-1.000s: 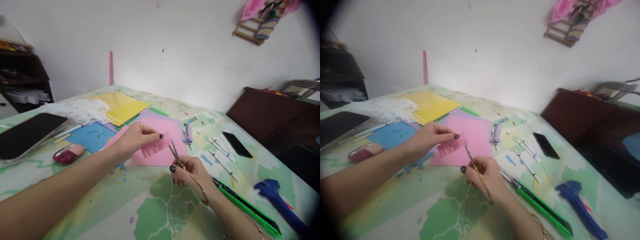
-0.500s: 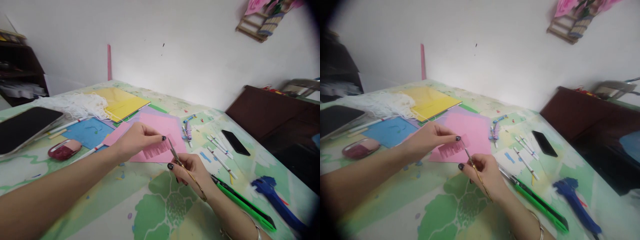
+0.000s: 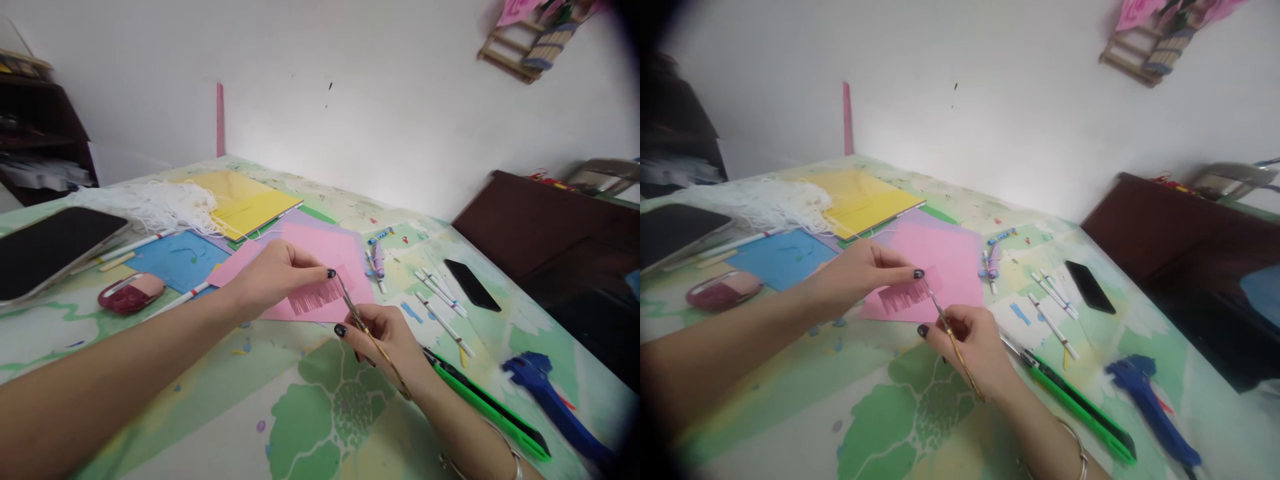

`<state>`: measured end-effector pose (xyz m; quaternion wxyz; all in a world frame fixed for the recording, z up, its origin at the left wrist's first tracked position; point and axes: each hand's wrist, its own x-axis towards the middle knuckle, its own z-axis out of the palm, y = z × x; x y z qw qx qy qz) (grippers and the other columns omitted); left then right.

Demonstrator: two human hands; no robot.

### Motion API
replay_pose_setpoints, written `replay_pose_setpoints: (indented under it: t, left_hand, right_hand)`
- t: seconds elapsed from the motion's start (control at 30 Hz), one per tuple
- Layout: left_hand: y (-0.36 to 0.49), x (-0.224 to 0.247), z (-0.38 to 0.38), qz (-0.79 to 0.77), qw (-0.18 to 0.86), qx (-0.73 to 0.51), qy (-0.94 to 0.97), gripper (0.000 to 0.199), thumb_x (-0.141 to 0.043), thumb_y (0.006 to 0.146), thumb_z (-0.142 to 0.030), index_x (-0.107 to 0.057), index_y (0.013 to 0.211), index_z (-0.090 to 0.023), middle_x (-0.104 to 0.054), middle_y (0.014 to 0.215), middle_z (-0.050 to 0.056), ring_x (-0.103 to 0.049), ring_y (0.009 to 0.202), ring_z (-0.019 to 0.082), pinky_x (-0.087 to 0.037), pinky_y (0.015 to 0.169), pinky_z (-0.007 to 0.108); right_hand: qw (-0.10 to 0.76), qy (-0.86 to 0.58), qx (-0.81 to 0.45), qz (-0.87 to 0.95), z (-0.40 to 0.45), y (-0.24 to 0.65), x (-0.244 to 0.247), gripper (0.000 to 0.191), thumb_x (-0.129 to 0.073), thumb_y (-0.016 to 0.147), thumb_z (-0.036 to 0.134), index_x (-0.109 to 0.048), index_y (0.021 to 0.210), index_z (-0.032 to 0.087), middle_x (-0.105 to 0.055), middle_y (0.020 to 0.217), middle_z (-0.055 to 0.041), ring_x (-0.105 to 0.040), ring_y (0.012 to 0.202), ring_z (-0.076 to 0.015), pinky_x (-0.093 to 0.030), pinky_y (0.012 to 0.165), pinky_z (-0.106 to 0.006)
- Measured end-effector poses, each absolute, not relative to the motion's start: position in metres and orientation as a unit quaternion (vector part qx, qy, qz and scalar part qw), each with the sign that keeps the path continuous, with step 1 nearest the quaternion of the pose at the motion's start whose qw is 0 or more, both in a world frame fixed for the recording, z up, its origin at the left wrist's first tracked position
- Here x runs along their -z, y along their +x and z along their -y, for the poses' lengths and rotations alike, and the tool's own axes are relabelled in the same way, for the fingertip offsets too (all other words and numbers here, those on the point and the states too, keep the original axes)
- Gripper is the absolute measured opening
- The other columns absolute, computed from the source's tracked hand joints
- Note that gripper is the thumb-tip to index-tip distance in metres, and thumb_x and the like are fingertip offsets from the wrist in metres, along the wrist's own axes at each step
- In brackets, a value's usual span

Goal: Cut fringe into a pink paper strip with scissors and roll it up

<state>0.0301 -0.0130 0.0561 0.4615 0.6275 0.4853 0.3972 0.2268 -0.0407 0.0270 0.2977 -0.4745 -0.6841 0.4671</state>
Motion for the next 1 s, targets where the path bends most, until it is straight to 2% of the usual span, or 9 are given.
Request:
replay_pose_setpoints:
  t: [0.17, 0.47, 0.8, 1.0]
  left_hand:
    - [0.0299, -0.0566, 0.0135, -0.485, 0.449, -0.393, 0.639, 0.02, -0.062, 0.072, -0.033, -0.071, 0.064, -0.017, -0.058, 0.056, 0.0, -0.047, 0.054, 0.012, -0.034, 0.053, 0.026]
    - [0.0307, -0.0564, 0.0139, -0.475, 0.471, -0.402, 0.625, 0.02, -0.062, 0.072, -0.029, -0.067, 0.057, -0.017, -0.054, 0.053, -0.003, -0.043, 0.053, 0.01, -0.033, 0.053, 0.024]
    - [0.0305, -0.0566, 0.0142, -0.466, 0.484, -0.406, 0.619, 0.019, -0.062, 0.071, -0.028, -0.067, 0.058, -0.016, -0.054, 0.054, -0.002, -0.044, 0.053, 0.011, -0.034, 0.053, 0.025]
    - [0.0304, -0.0557, 0.0143, -0.479, 0.469, -0.405, 0.622, 0.017, -0.063, 0.072, -0.029, -0.072, 0.064, -0.017, -0.061, 0.059, 0.0, -0.049, 0.058, 0.011, -0.037, 0.057, 0.024]
  right_hand:
    - [0.299, -0.478, -0.464, 0.683, 0.0395, 0.2271, -0.0249, 0.026, -0.068, 0.071, 0.035, -0.055, 0.06, 0.016, -0.037, 0.046, 0.0062, -0.034, 0.043, -0.0082, -0.021, 0.042, -0.023]
    - [0.29, -0.489, -0.457, 0.684, 0.0395, 0.2267, -0.0227, 0.027, -0.066, 0.072, 0.036, -0.052, 0.059, 0.017, -0.034, 0.045, 0.0069, -0.032, 0.042, -0.0076, -0.02, 0.041, -0.023]
    - [0.296, -0.491, -0.456, 0.681, 0.0397, 0.2266, -0.0224, 0.028, -0.067, 0.072, 0.036, -0.051, 0.057, 0.017, -0.034, 0.043, 0.0073, -0.031, 0.04, -0.0073, -0.02, 0.04, -0.022]
    - [0.298, -0.492, -0.464, 0.673, 0.0393, 0.2257, -0.0235, 0.027, -0.067, 0.071, 0.035, -0.051, 0.057, 0.017, -0.034, 0.043, 0.0074, -0.031, 0.04, -0.007, -0.02, 0.04, -0.022]
